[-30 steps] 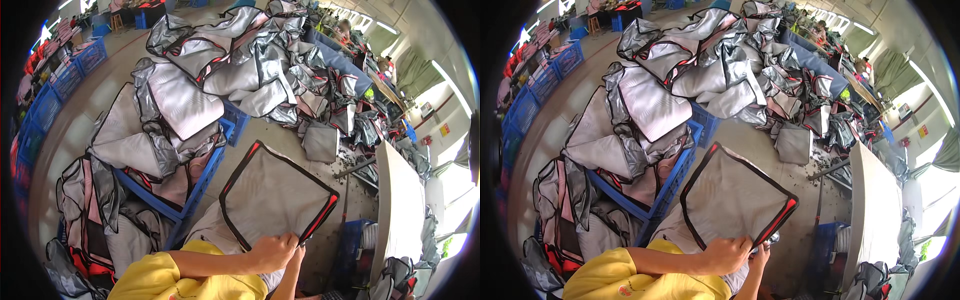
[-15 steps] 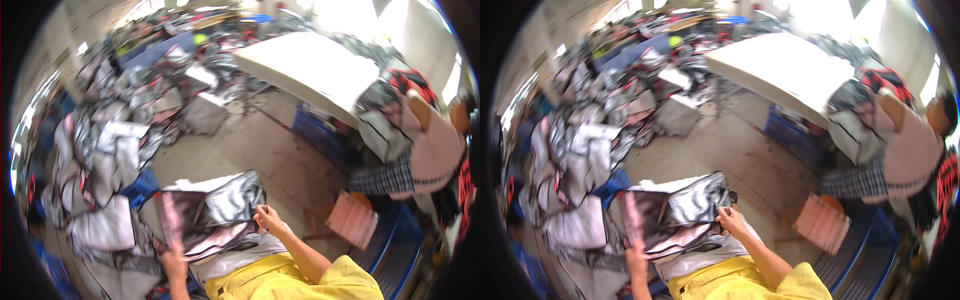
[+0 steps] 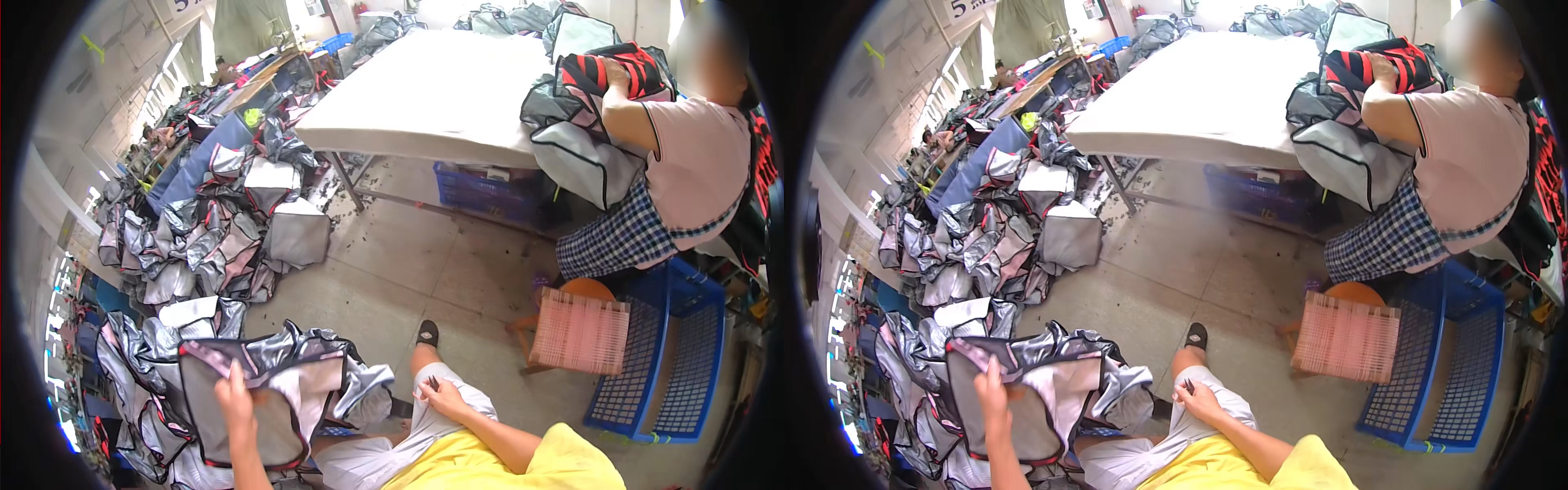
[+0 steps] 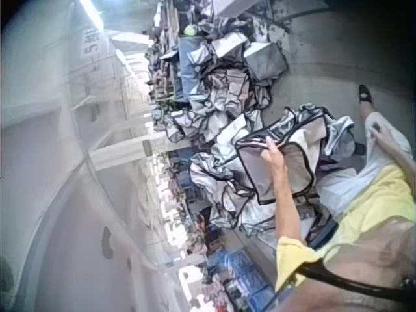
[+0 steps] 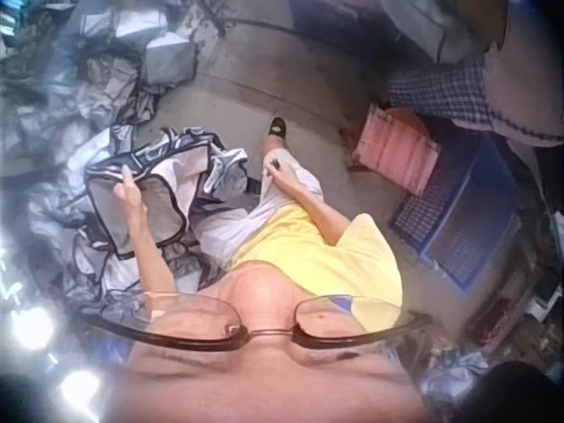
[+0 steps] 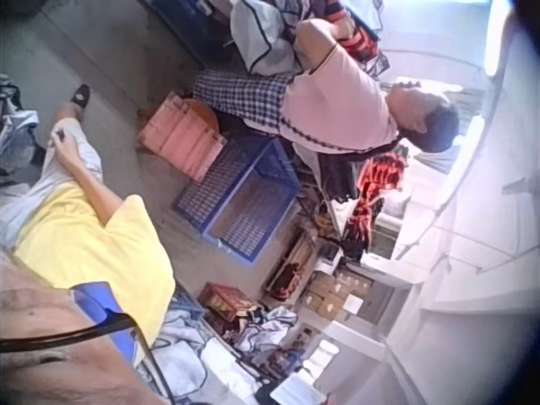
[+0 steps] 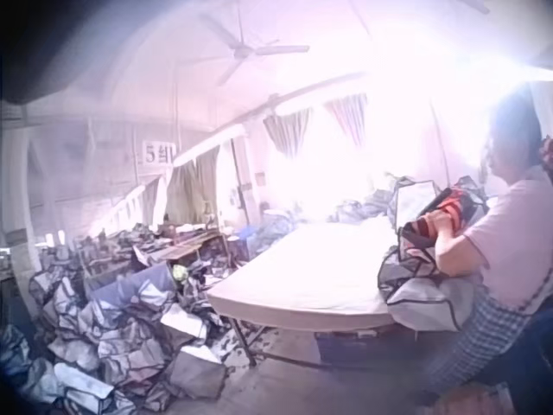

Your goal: The person picks up fabric covers one at a time, turns them over by hand, and trims loose threads and labels using thread clippers.

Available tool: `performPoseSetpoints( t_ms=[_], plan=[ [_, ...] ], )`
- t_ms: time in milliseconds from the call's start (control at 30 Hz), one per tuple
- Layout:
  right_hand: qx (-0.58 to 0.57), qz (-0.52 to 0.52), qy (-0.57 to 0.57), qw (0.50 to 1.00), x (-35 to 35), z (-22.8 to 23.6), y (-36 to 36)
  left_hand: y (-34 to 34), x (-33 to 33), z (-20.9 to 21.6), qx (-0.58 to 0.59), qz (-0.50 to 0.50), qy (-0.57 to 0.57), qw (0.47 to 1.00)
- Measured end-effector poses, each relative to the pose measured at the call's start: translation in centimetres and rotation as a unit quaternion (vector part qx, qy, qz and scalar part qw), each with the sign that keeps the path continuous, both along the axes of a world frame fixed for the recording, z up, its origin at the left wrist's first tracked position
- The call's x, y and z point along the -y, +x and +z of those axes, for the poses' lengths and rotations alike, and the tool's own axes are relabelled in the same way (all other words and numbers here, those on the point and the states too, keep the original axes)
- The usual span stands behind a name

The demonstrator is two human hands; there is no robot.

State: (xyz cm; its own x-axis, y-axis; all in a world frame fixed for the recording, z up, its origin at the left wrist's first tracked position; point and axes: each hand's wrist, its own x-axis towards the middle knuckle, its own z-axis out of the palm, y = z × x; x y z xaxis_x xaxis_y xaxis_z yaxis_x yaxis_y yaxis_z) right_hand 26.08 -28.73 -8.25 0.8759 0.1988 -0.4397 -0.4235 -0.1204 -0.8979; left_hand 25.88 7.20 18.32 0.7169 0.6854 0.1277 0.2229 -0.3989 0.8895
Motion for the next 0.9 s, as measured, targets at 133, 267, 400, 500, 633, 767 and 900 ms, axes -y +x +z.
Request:
performPoseSetpoints(
  t_ms=[133,267,400,500,633,767,900],
  plan=[
    [0.006,0.018,0.022,1.000,0.9,-1.2,-0.2,14.5,-0.4,1.1,0.045,0.017,0.067,0.997],
    [-0.033,-0.045,0.083,0.995,2.5,-2.0,-1.4,16.7,8.3,19.9,0.381,0.026,0.212,0.900],
    [0.021,-0.011,0.014,1.000,1.4,-1.1,-1.4,14.7,13.3,32.0,0.618,-0.099,-0.202,0.753],
    [0.013,-0.024,0.004,1.000,1.1,-1.6,-1.9,24.3,19.3,26.2,0.447,-0.184,-0.178,0.857],
    [0.021,-0.014,-0.035,0.999,1.6,-0.6,-0.7,22.3,16.6,17.4,0.327,-0.294,-0.180,0.880],
    [0.017,-0.006,-0.057,0.998,2.1,-1.3,-0.7,17.4,11.5,7.6,0.201,-0.230,-0.147,0.941],
    [0.041,0.009,-0.063,0.997,1.9,-1.5,-0.7,8.3,5.5,-3.8,0.095,-0.110,-0.197,0.970]
  ],
)
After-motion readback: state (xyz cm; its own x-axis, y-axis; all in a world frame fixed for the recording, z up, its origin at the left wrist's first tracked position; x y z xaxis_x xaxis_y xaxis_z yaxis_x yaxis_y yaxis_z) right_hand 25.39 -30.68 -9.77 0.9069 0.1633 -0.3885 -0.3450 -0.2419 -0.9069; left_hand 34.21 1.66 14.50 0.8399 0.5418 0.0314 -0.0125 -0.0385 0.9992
